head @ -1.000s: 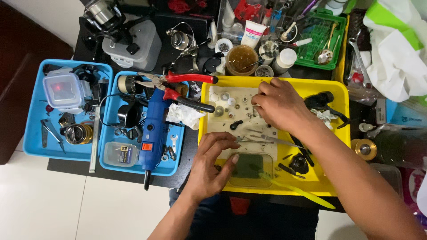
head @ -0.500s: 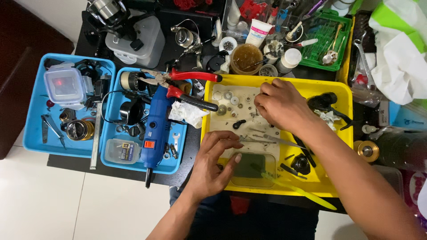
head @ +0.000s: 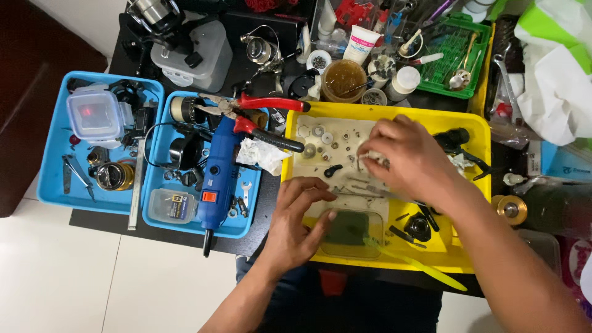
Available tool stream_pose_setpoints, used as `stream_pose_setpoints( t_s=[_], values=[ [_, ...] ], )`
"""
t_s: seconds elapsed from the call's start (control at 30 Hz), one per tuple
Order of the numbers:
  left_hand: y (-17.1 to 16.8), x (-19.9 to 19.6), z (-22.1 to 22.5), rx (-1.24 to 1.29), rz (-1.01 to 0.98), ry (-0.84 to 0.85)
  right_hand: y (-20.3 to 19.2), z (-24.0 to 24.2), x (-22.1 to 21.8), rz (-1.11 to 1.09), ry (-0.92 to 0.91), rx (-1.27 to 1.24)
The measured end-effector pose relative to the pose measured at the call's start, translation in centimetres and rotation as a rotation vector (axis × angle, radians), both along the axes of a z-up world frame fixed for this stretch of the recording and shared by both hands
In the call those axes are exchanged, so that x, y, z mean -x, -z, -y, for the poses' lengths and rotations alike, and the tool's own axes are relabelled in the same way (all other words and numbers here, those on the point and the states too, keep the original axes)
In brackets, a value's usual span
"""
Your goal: The person cleans small mechanical parts by hand and with a toothbrush. They wipe parts with a tissue, dip them into a small container of liquid, and scrub them with a toothbrush. The person handles various small components, including screws and metal pieces, one at a time.
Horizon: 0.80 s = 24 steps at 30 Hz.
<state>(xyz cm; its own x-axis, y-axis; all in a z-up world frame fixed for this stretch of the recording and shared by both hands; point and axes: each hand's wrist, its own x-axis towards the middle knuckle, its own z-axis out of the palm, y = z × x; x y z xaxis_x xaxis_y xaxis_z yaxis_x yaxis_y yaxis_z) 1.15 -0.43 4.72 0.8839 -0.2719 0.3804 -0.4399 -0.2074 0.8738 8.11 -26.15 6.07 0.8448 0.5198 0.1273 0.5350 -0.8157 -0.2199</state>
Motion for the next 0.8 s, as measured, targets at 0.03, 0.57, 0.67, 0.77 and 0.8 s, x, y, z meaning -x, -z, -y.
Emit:
stream_pose_setpoints(
  t_s=[0.03,0.57,0.67,0.77,0.8],
  values=[
    [0.0,0.0,0.2,0.001,0.004,0.0,-1.1,-0.5,0.7,0.004,0.0,0.001],
    [-1.3,2.8,1.6,-0.259,0.008,-0.115,-3.1,-3.4,8.6,-0.016,0.093,-0.193],
    [-0.9,3.1,1.3,-0.303,0.029,-0.134,-3.9,-3.5,9.0,-0.047,0.092,-0.229],
    [-1.1,3.2,0.8,-0.316,0.055,-0.139,-5.8,-3.6,9.3,-0.105,0.067,-0.275],
    [-1.2,3.4,0.6,-0.314,0.064,-0.127,-6.5,-3.6,9.4,-0.143,0.05,-0.302]
  ],
)
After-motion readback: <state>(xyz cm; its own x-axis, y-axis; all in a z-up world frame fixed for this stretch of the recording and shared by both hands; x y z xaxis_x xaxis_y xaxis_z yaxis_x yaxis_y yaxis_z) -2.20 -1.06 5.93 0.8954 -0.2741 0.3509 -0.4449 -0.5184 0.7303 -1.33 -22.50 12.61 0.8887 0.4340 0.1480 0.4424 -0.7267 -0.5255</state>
